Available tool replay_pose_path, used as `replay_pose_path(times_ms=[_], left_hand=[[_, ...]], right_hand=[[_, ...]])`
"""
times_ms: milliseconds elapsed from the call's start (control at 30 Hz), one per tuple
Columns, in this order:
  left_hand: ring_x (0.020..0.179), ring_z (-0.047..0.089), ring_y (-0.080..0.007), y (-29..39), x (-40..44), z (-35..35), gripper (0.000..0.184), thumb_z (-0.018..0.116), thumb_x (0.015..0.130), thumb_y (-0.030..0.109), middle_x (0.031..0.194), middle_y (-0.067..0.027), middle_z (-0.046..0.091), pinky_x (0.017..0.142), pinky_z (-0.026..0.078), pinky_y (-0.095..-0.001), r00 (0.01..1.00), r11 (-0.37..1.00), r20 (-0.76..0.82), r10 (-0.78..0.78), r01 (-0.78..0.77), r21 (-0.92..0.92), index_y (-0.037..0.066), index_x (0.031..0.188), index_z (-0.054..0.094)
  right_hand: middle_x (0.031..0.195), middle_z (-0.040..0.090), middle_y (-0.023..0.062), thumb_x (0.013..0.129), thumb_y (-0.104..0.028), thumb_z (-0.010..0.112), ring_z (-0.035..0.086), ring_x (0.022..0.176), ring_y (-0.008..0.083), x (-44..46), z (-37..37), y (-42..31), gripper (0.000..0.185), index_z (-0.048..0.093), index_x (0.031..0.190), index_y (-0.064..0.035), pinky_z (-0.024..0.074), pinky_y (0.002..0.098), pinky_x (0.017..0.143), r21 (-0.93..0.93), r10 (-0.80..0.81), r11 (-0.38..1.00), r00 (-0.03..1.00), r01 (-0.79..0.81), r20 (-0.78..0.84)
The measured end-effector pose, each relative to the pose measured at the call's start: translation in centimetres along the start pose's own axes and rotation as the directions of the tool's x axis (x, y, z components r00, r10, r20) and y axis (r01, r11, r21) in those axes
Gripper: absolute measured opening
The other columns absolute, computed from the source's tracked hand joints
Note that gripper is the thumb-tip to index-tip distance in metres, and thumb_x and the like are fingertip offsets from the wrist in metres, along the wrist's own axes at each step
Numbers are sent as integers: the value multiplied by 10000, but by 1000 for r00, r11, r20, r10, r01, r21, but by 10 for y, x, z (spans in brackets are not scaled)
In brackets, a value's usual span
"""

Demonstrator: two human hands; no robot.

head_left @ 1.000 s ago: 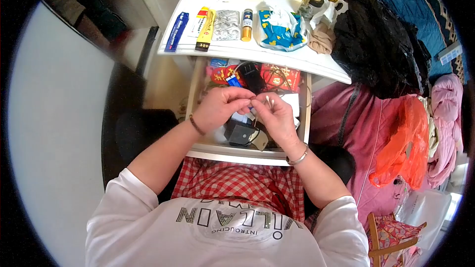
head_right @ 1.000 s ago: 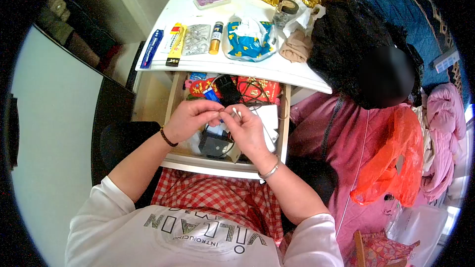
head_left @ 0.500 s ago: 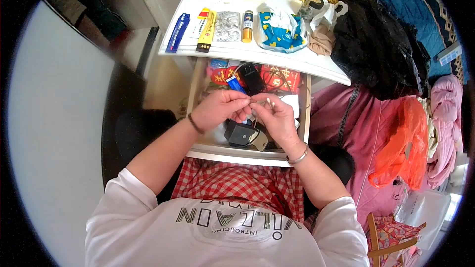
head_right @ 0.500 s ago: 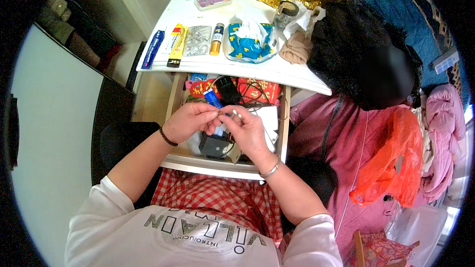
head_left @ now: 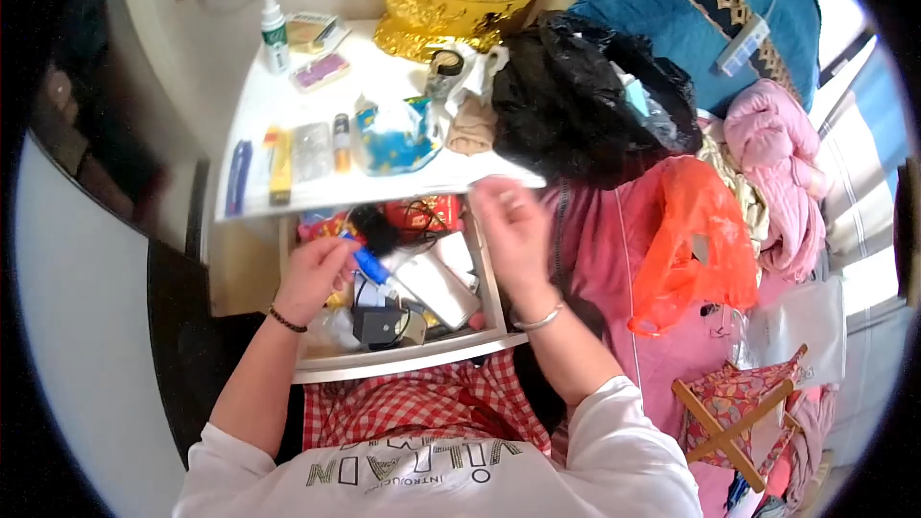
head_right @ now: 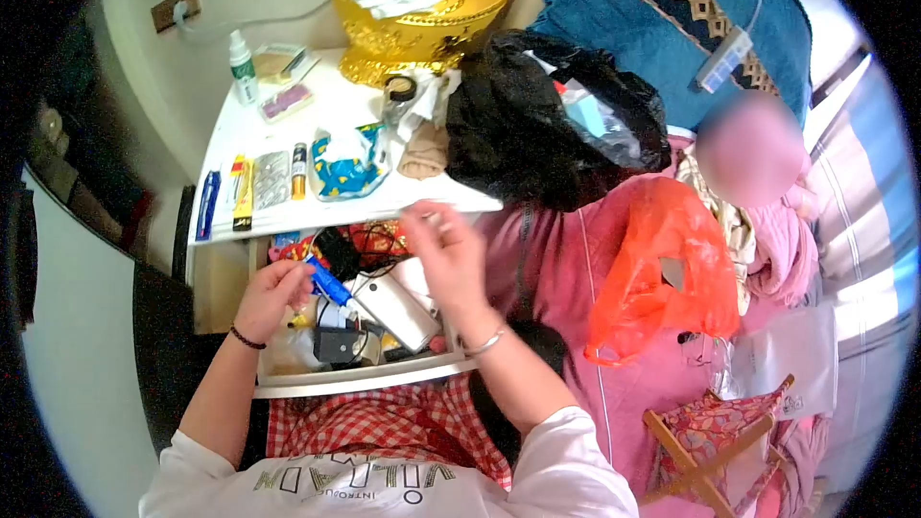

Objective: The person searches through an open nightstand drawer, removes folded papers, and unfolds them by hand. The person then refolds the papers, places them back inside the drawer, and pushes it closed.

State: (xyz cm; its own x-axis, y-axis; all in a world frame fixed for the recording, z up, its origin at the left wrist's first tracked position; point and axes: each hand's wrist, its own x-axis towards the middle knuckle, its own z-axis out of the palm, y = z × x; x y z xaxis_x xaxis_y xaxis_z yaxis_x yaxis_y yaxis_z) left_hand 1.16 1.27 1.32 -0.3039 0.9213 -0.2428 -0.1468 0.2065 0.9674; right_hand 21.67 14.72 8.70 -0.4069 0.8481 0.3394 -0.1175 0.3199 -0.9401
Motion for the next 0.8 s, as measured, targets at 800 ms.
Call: replay_pose_path(times_ms=[800], left_hand=[[651, 576, -103, -8, 2, -42, 124, 591, 816, 80, 733, -53, 608, 606, 474, -254, 987, 930, -36, 157, -136, 341, -25, 880, 610]], right_hand=[[602, 576, 90, 790, -242, 632, 513, 563, 129, 173, -103, -115, 258, 631, 808, 15, 424, 273, 560, -766, -432, 615, 893, 189, -126]])
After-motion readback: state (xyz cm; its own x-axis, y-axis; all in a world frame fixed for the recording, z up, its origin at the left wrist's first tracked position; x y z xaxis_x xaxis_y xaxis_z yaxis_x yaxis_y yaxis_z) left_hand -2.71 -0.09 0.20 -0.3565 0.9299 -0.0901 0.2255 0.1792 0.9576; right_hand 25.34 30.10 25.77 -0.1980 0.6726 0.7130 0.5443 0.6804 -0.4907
